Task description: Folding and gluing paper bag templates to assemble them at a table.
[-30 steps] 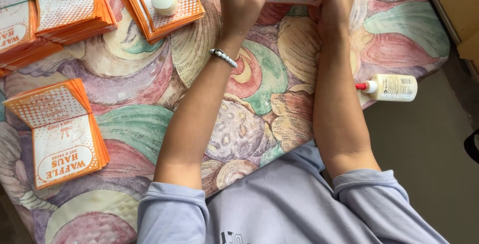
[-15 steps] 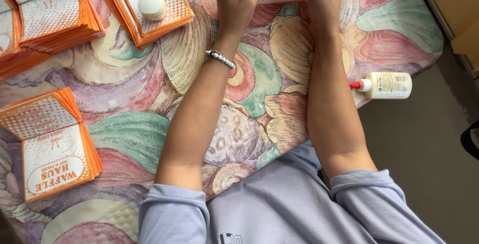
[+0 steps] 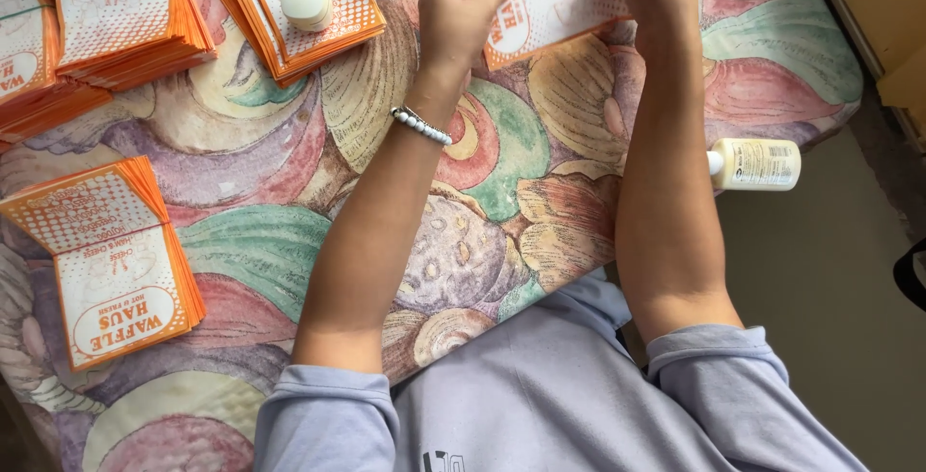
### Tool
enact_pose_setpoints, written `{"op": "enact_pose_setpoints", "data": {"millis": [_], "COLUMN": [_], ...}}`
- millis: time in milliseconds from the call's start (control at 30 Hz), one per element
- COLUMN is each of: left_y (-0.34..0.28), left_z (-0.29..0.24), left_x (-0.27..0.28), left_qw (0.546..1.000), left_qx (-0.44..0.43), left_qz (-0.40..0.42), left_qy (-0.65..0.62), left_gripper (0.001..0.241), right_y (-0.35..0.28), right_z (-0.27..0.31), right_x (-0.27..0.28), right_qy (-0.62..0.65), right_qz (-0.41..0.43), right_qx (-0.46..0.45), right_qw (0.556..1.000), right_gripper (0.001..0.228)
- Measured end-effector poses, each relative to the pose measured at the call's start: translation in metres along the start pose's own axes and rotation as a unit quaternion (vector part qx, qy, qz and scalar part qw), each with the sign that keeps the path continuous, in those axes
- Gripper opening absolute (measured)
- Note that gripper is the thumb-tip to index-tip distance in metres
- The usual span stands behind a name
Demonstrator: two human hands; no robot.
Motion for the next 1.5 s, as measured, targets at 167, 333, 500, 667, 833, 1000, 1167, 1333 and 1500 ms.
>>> {"op": "enact_pose_setpoints", "data": {"millis": [167, 333, 500, 667, 833, 1000, 1167, 1333, 1500], "left_y": [-0.011, -0.007, 0.009, 0.017, 0.018, 0.018, 0.016, 0.021, 0.001], "left_z": [-0.024, -0.043, -0.033, -0.028, -0.025, -0.027, -0.029, -0.017, -0.024], "left_x": [-0.001, -0.027, -0.044, -0.046, -0.046, -0.051, -0.051, -0.051, -0.032], "left_qw": [0.827, 0.769, 0.746, 0.746, 0.741, 0.74, 0.747, 0.765, 0.787], "left_qx": [-0.285, -0.221, -0.189, -0.176, -0.175, -0.181, -0.162, -0.197, -0.229], "left_qz": [-0.115, 0.124, 0.171, 0.158, 0.156, 0.14, 0.146, 0.116, 0.077], "left_qy": [0.471, 0.586, 0.615, 0.622, 0.629, 0.633, 0.628, 0.602, 0.568], "left_gripper": [0.109, 0.103, 0.104, 0.104, 0.093, 0.093, 0.095, 0.095, 0.083], "right_y": [-0.005, 0.009, 0.021, -0.005, -0.015, -0.02, -0.018, -0.034, -0.052], "right_z": [0.021, 0.02, 0.02, 0.055, 0.049, 0.051, 0.057, 0.053, 0.067], "right_x": [-0.006, -0.014, -0.013, -0.013, -0.008, 0.005, 0.004, -0.015, -0.036], "right_qy": [-0.314, -0.426, -0.454, -0.498, -0.472, -0.438, -0.381, -0.358, -0.366], "right_qz": [0.031, 0.103, 0.111, 0.14, 0.111, 0.066, 0.012, -0.022, 0.004], "right_qx": [-0.189, -0.139, -0.154, -0.044, -0.011, 0.037, 0.111, 0.239, 0.332], "right_qw": [0.93, 0.888, 0.871, 0.855, 0.874, 0.896, 0.918, 0.902, 0.869], "right_gripper": [0.031, 0.02, 0.019, 0.025, 0.027, 0.033, 0.043, 0.027, 0.035]}}
Point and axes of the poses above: each hand's wrist, its own y-axis towards the middle knuckle, its own x-axis out of the back of the hand, z = x × y, the point moved 5 cm from there along y, towards the middle knuckle, and after that the axes turned 1 degree about -y, right-handed, at the moved point
